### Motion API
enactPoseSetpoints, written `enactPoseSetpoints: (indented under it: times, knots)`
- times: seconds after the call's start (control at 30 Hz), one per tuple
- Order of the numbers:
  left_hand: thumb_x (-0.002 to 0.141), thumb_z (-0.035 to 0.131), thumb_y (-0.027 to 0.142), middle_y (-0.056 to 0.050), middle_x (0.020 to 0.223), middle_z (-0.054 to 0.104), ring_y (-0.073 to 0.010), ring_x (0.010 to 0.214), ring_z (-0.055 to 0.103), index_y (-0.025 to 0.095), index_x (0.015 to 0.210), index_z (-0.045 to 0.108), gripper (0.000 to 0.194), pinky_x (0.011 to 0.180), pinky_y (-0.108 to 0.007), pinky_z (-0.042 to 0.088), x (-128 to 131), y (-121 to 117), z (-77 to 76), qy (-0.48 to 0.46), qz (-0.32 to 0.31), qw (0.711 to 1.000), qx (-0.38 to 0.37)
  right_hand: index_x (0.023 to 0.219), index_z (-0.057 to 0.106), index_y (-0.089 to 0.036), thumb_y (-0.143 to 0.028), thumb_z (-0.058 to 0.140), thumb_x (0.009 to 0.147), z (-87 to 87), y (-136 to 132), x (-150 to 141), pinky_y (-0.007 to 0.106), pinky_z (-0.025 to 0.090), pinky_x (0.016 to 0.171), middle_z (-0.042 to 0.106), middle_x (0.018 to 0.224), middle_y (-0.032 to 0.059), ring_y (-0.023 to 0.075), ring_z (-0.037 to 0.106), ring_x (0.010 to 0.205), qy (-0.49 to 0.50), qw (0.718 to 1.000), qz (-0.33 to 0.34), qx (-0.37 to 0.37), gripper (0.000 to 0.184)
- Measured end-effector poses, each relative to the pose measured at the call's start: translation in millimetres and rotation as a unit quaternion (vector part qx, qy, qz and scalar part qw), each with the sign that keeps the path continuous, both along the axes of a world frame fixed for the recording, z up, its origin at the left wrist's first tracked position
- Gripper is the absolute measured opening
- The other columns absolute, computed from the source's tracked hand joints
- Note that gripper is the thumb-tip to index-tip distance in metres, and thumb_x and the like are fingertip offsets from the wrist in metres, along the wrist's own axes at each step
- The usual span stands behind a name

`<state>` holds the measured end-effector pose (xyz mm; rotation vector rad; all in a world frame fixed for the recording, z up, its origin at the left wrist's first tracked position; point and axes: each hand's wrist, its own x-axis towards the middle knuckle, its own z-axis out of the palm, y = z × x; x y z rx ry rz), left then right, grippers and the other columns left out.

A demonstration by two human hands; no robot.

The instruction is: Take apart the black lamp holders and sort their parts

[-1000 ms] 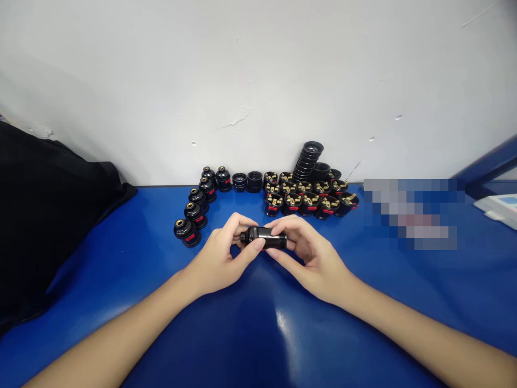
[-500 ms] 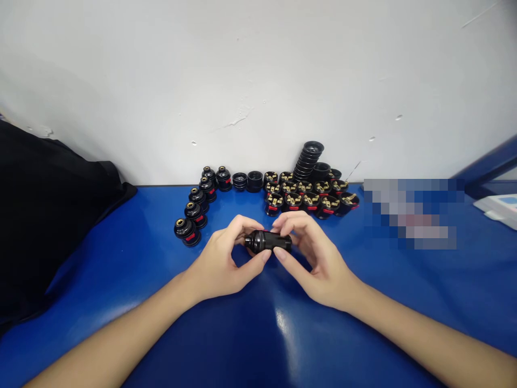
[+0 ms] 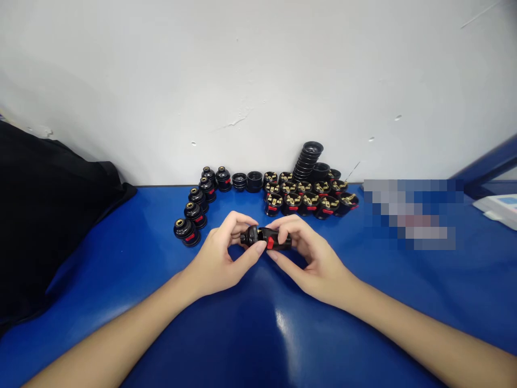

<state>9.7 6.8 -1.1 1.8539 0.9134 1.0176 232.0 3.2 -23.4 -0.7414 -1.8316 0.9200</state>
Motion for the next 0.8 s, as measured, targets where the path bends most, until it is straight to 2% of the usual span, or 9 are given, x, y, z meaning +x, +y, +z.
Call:
enactPoseSetpoints:
  times: [0.17,0.27,0.37,0.43,0.5,0.63,0.8]
  knots:
    - [0.098,0.073,0.027,-0.003,0.106,0.074,-0.0146,0.096,0.074,0.022,0.12,0.056,0.029,0.085,-0.025,0.06,1.0,0.0,-1.4,0.01,-0.014,0.999,0.029,0.086,0.047,-0.025,-0.013,0.073,0.093,7.9,-0.4,2.0,0.034,0.057,0.086,0.065,0.111,0.0035,0.0184,0.067,0.099,-0.065,0.995,-0.046,0.057,0.029]
    - [0.099,0.072,0.027,-0.003,0.105,0.074,-0.015,0.097,0.074,0.022,0.122,0.055,0.029,0.086,-0.026,0.061,1.0,1.3,-3.5,0.012,-0.011,1.0,0.025,0.082,0.046,-0.024,-0.018,0.077,0.092,9.8,-1.0,2.3,0.034,0.056,0.084,0.068,0.105,0.0026,0.0187,0.069,0.096,-0.083,0.99,-0.068,0.087,0.033]
    - [0.098,0.073,0.027,-0.003,0.106,0.074,-0.0151,0.098,0.074,0.021,0.122,0.054,0.031,0.087,-0.027,0.061,0.5,1.5,-4.0,0.007,-0.004,1.0,0.024,0.097,0.054,-0.025,-0.024,0.081,0.09,8.0,-1.9,1.9,0.034,0.058,0.079,0.071,0.102,0.0021,0.0196,0.07,0.09,-0.094,0.986,-0.106,0.09,0.028]
    - [0.098,0.073,0.025,-0.004,0.107,0.074,-0.0149,0.099,0.075,0.022,0.122,0.053,0.032,0.089,-0.027,0.061,0.3,0.9,-3.5,-0.003,-0.004,1.0,0.026,0.118,0.057,-0.025,-0.026,0.081,0.091,6.4,-2.4,1.7,0.033,0.06,0.075,0.072,0.105,0.0034,0.0193,0.071,0.086,-0.104,0.984,-0.119,0.086,0.037]
    - [0.098,0.073,0.024,-0.005,0.111,0.075,-0.0151,0.102,0.075,0.022,0.122,0.051,0.033,0.092,-0.028,0.061,0.4,0.5,-3.0,-0.017,-0.008,0.999,0.031,0.13,0.058,-0.024,-0.025,0.078,0.094,5.7,-2.3,1.8,0.033,0.061,0.077,0.073,0.111,0.0055,0.0198,0.072,0.088,-0.124,0.981,-0.114,0.096,0.041]
    - [0.096,0.075,0.021,-0.006,0.117,0.076,-0.0167,0.109,0.075,0.023,0.123,0.05,0.037,0.099,-0.032,0.059,0.0,3.4,-3.7,-0.016,0.012,0.998,0.062,0.127,0.066,-0.025,-0.023,0.076,0.097,5.6,-0.2,3.0,0.036,0.061,0.089,0.075,0.117,0.0064,0.0222,0.074,0.102,-0.147,0.976,-0.105,0.121,0.032]
    - [0.091,0.08,0.024,-0.007,0.116,0.078,-0.0203,0.107,0.076,0.023,0.11,0.054,0.031,0.101,-0.039,0.059,-3.5,9.2,-4.2,0.014,0.074,0.993,0.086,0.127,0.067,-0.024,-0.026,0.083,0.092,5.7,0.1,4.2,0.036,0.063,0.086,0.076,0.116,0.0069,0.0212,0.074,0.095,-0.14,0.975,-0.114,0.128,0.038]
